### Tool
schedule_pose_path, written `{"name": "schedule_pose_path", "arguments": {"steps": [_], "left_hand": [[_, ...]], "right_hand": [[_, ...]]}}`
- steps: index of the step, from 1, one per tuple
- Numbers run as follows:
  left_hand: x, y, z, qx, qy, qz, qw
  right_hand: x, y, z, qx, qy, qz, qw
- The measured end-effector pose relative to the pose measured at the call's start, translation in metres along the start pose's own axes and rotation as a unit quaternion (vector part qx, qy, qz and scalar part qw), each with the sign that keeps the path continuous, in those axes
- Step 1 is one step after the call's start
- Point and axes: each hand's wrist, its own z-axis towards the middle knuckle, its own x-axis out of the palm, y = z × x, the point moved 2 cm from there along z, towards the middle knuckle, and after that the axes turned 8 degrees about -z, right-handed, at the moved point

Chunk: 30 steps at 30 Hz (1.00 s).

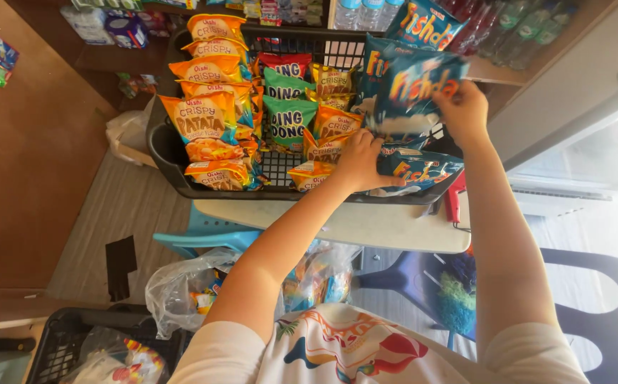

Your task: The recorder is seen organizing and restocking snack bags into a plastic crate and using a duster to clean.

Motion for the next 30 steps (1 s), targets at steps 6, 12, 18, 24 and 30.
{"name": "schedule_pose_path", "arguments": {"steps": [6, 12, 18, 24, 30], "left_hand": [[0.018, -0.002, -0.012, 0.054, -0.067, -0.013, 0.996], [0.012, -0.014, -0.017, 0.033, -0.143, -0.014, 0.989], [0.053, 0.029, -0.002, -0.053, -0.1, -0.135, 0.984], [0.043, 0.024, 0.006, -0.115, -0.076, -0.251, 0.958], [0.058, 0.041, 0.013, -0.098, -0.064, -0.267, 0.957]], "right_hand": [[0.021, -0.037, 0.008, -0.019, 0.031, -0.353, 0.935], [0.012, 0.003, -0.012, -0.031, -0.061, -0.329, 0.942], [-0.011, 0.048, -0.086, -0.112, -0.066, -0.224, 0.966], [0.023, 0.043, -0.144, -0.148, -0.037, -0.321, 0.934], [0.023, 0.051, -0.148, -0.157, -0.084, -0.345, 0.921]]}}
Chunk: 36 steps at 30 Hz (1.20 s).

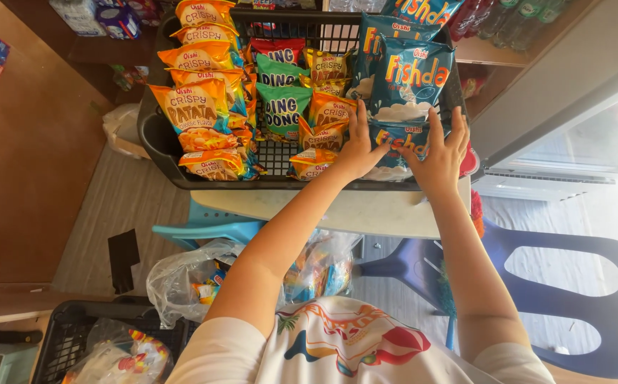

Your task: The recorder is seen organizing and restocking snack bags into a plastic crate and using a duster to clean.

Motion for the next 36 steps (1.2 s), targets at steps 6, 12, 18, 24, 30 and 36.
{"name": "schedule_pose_path", "arguments": {"steps": [6, 12, 18, 24, 30, 36], "left_hand": [[-0.022, -0.016, -0.001, 0.07, -0.013, 0.005, 0.997], [-0.057, 0.007, 0.052, 0.03, -0.125, -0.048, 0.991], [-0.037, 0.057, 0.132, -0.009, -0.067, -0.193, 0.979], [0.008, 0.058, 0.161, -0.095, 0.047, -0.217, 0.97], [-0.013, 0.076, 0.163, -0.072, 0.014, -0.112, 0.991], [-0.117, -0.015, 0.036, 0.094, -0.08, -0.15, 0.981]], "right_hand": [[0.019, -0.011, -0.008, 0.022, 0.072, -0.014, 0.997], [0.008, -0.024, -0.016, 0.114, -0.044, 0.076, 0.99], [0.058, -0.059, -0.028, 0.185, -0.053, 0.146, 0.97], [0.045, -0.041, -0.02, 0.211, -0.043, 0.154, 0.964], [0.047, -0.049, -0.026, 0.206, -0.038, 0.133, 0.969], [0.006, -0.018, -0.035, 0.193, -0.1, 0.138, 0.966]]}}
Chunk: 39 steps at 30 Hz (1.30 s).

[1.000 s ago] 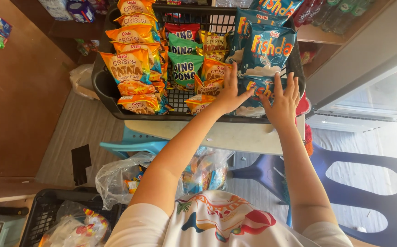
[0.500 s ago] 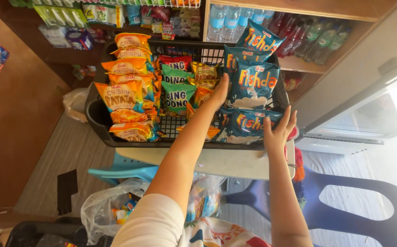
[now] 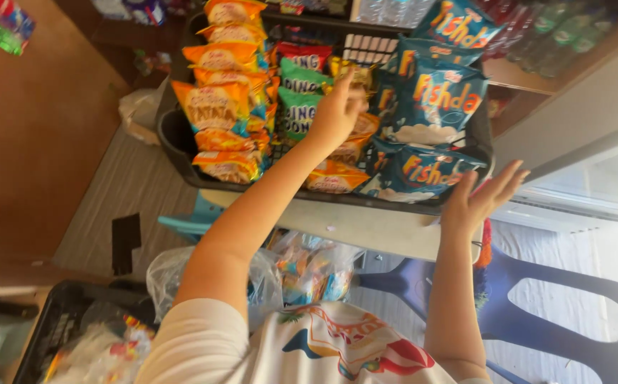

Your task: The recorder is seen organizing and restocking snack bags into a plastic crate and using a duster to clean.

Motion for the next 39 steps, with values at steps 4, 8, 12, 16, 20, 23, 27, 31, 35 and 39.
{"name": "schedule_pose_path", "arguments": {"steps": [4, 8, 12, 16, 20, 23, 27, 31, 35, 39], "left_hand": [[-0.05, -0.055, -0.11, -0.049, -0.03, -0.288, 0.956], [-0.013, -0.072, -0.2, -0.206, -0.169, -0.354, 0.896], [-0.068, -0.124, -0.277, 0.144, -0.299, -0.406, 0.852], [-0.098, -0.175, -0.332, 0.036, -0.212, -0.083, 0.973], [-0.127, -0.046, -0.416, 0.048, -0.178, 0.387, 0.903], [-0.157, -0.006, -0.487, -0.142, -0.212, 0.668, 0.699], [-0.174, 0.014, -0.572, -0.407, -0.456, 0.474, 0.633], [-0.175, 0.044, -0.604, -0.503, -0.614, -0.019, 0.608], [-0.18, 0.102, -0.622, -0.395, -0.578, -0.02, 0.713], [-0.204, 0.145, -0.631, -0.412, -0.588, -0.074, 0.692]], "right_hand": [[-0.024, 0.114, -0.017, -0.084, 0.0, 0.116, 0.99], [0.058, 0.181, -0.123, -0.322, 0.172, 0.145, 0.92], [0.139, 0.214, -0.19, -0.269, 0.492, 0.362, 0.744], [0.15, 0.234, -0.27, 0.4, 0.679, 0.535, 0.304], [0.128, 0.257, -0.284, 0.333, 0.752, 0.526, 0.215], [0.116, 0.271, -0.256, 0.282, 0.778, 0.489, 0.275], [0.193, 0.194, -0.293, -0.173, 0.72, 0.249, 0.624], [0.283, 0.057, -0.366, -0.216, 0.629, -0.112, 0.738], [0.339, -0.044, -0.439, -0.02, 0.718, -0.03, 0.695], [0.312, 0.075, -0.44, 0.246, 0.789, 0.192, 0.53]]}}
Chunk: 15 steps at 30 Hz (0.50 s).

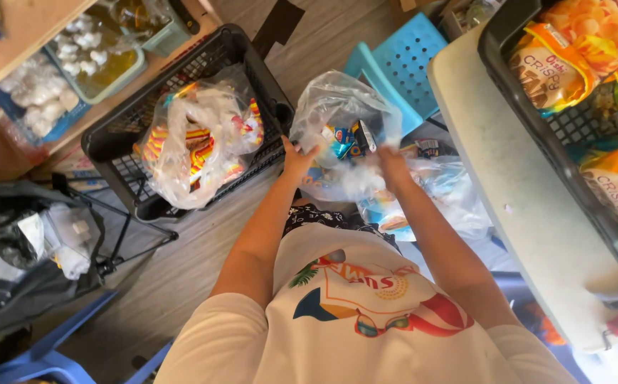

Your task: The recorder is seen organizing and restocking snack bags into a plastic crate and using a duster to clean.

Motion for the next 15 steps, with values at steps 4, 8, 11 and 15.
{"name": "schedule_pose_path", "arguments": {"steps": [4, 8, 11, 15], "left_hand": [[0.009, -0.021, 0.029, 0.075, 0.041, -0.006, 0.996], [0.017, -0.067, -0.003, 0.393, 0.008, 0.143, 0.909], [0.021, -0.11, -0.038, 0.463, 0.14, 0.27, 0.833], [0.027, -0.133, -0.024, 0.462, 0.243, 0.285, 0.804]], "right_hand": [[0.069, 0.109, -0.036, -0.134, 0.014, 0.028, 0.991], [0.094, 0.098, -0.009, -0.089, 0.001, -0.03, 0.996], [0.091, 0.076, -0.008, 0.048, -0.062, -0.241, 0.967], [0.075, 0.081, -0.088, -0.059, -0.183, -0.296, 0.936]]}}
